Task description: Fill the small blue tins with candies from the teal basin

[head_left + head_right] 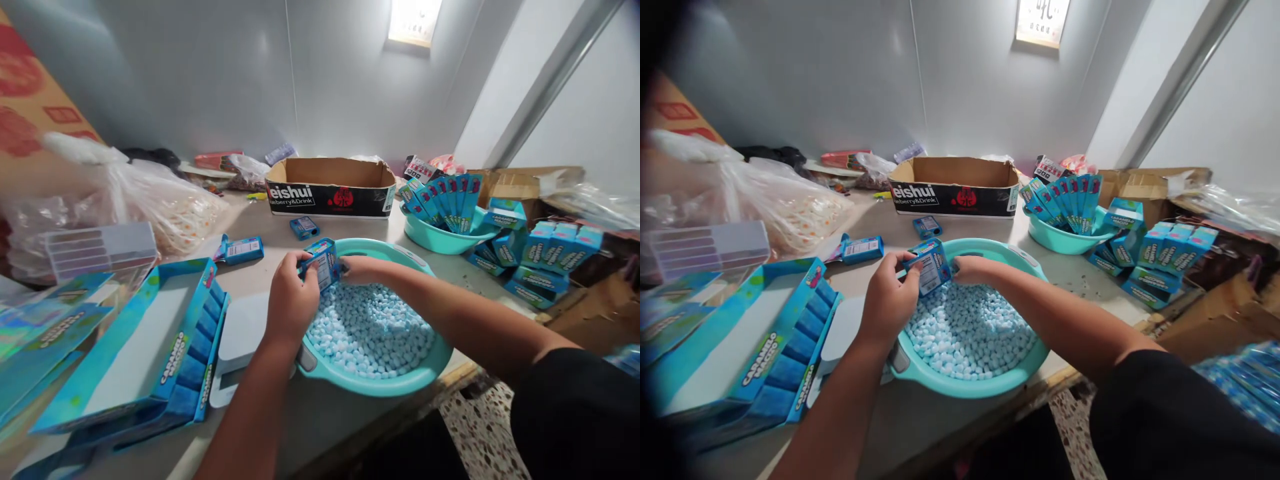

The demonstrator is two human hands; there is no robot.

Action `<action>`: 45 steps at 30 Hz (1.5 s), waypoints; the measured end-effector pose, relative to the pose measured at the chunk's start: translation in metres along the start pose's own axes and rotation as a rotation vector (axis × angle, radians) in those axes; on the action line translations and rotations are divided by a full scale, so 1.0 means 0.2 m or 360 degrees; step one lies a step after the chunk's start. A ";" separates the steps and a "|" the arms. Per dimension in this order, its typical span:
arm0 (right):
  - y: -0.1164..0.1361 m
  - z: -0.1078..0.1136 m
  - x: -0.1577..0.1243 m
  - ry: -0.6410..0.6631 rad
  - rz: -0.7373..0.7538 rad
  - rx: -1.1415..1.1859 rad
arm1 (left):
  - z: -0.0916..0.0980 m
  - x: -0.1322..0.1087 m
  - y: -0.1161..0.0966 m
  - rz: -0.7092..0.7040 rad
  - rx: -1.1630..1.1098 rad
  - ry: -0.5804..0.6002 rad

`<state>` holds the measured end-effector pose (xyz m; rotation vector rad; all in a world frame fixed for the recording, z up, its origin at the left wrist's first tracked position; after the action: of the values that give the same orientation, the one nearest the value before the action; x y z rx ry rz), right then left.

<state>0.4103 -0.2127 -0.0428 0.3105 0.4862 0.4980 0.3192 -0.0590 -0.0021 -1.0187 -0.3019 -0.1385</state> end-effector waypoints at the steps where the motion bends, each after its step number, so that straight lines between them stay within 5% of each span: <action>1: 0.01 -0.03 -0.03 0.0052 0.0006 0.0021 | 0.00 0.00 0.00 -0.0009 -0.0027 0.0000; 8: 0.10 -0.14 -0.34 0.0476 0.0035 0.0028 | -0.02 0.00 -0.02 -0.0052 -0.0016 0.0166; 12: 0.11 -0.16 -0.27 0.0667 -0.0076 -0.0060 | -0.02 -0.01 -0.03 -0.0075 0.0000 0.0153; 16: 0.11 -0.21 -0.15 0.0762 -0.0092 0.0264 | -0.03 -0.01 -0.03 -0.0100 0.0031 0.0194; 23: 0.01 -0.15 -0.18 0.0527 -0.0151 0.0290 | -0.04 -0.01 -0.02 -0.0086 0.0032 0.0223; 29: -0.15 0.17 -0.23 -0.0032 -0.0180 0.0663 | -0.05 -0.01 0.01 0.0017 -0.0080 0.0197; 35: 0.11 0.51 -0.22 -0.0487 0.0153 0.1162 | -0.04 -0.01 0.00 0.0040 -0.0132 0.0267; 39: 0.30 0.48 -0.15 -0.0462 0.0401 0.1518 | -0.05 0.00 0.02 0.0062 -0.0160 0.0256; 45: 0.30 0.31 -0.07 -0.0512 0.0546 0.1758 | -0.07 -0.01 0.02 -0.0010 -0.0105 0.0285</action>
<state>0.4082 -0.1796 0.0382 1.5300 0.3522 0.4574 0.3207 -0.0690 -0.0123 -1.0629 -0.1382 -0.2449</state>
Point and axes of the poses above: each hand's wrist, its own x-axis towards the middle knuckle, its own z-axis out of the back of the hand, y = z × x, the point moved 6 cm from there along x, towards the middle knuckle, and after that the axes turned 13 degrees about y, right-handed, at the moved point
